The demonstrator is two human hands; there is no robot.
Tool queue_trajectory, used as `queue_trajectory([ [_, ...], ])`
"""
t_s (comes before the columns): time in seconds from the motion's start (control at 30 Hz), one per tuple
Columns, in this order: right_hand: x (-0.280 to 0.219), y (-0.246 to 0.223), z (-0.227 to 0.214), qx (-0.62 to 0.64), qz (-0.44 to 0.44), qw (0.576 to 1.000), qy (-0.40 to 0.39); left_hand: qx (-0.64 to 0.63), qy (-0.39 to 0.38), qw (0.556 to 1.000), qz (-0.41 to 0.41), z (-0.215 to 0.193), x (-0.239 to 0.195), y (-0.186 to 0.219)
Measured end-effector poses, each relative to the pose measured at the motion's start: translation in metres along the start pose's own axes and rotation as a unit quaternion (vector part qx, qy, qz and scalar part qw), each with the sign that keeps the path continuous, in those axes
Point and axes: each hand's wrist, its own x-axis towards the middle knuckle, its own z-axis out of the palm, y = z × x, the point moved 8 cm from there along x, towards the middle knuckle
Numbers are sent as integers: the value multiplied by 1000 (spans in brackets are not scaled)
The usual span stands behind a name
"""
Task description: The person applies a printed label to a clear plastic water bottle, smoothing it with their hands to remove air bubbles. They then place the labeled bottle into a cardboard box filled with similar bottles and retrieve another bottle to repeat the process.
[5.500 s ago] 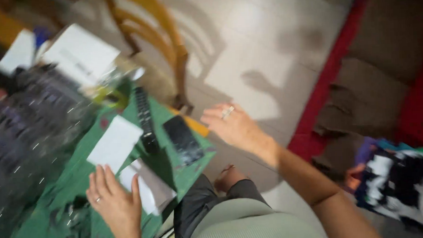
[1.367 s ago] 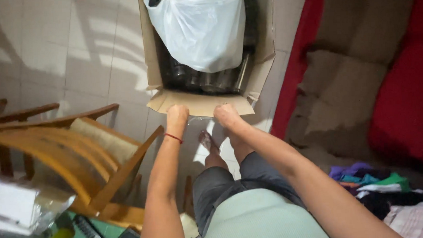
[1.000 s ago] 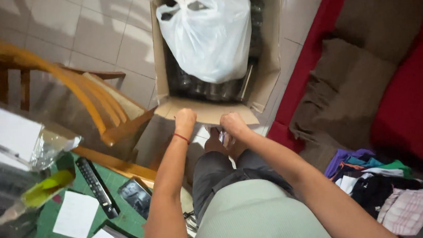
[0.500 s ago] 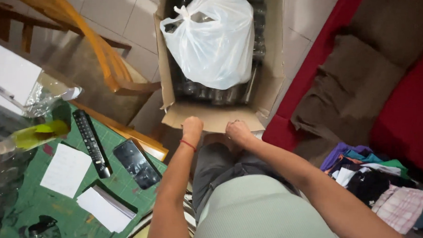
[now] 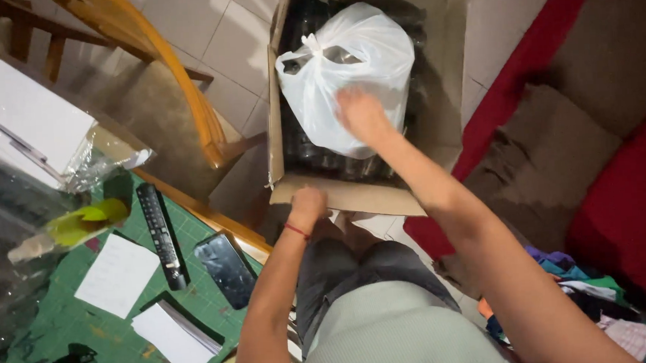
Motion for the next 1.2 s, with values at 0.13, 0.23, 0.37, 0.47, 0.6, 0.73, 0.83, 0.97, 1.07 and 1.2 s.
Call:
queue_trajectory([
  [0.13, 56, 6, -49, 1, 49, 992, 113, -103, -56, 993, 10, -67, -18, 3],
  [0.23, 67, 20, 1, -8, 127, 990, -55, -96, -70, 993, 17, -51, -3, 2],
  [0.37, 59, 28, 11, 86, 185, 974, -102, -91, 18, 995, 27, -46, 16, -1],
  [0.47, 43, 44, 26, 115, 205, 967, -95, -88, 46, 995, 29, -44, 19, -3],
  [0.6, 3, 62, 5, 223, 200, 953, -51, -92, 35, 995, -14, -32, 33, -21],
  [0.73, -66, 71, -10, 406, 219, 887, 37, -161, 37, 984, -60, -77, 12, -31],
  [0.83, -107, 64, -30, 470, 192, 859, 60, -278, 137, 944, -115, -106, 3, -49],
  [0.97, -146, 44, -69, 597, 312, 738, 47, -448, 160, 866, -154, -147, -15, -42],
  [1.07, -149, 43, -58, 631, 379, 676, 27, -498, 140, 849, -111, -150, -9, -18],
  [1.2, -120, 32, -111, 612, 384, 691, -22, -520, 147, 838, -82, -165, -13, 2],
])
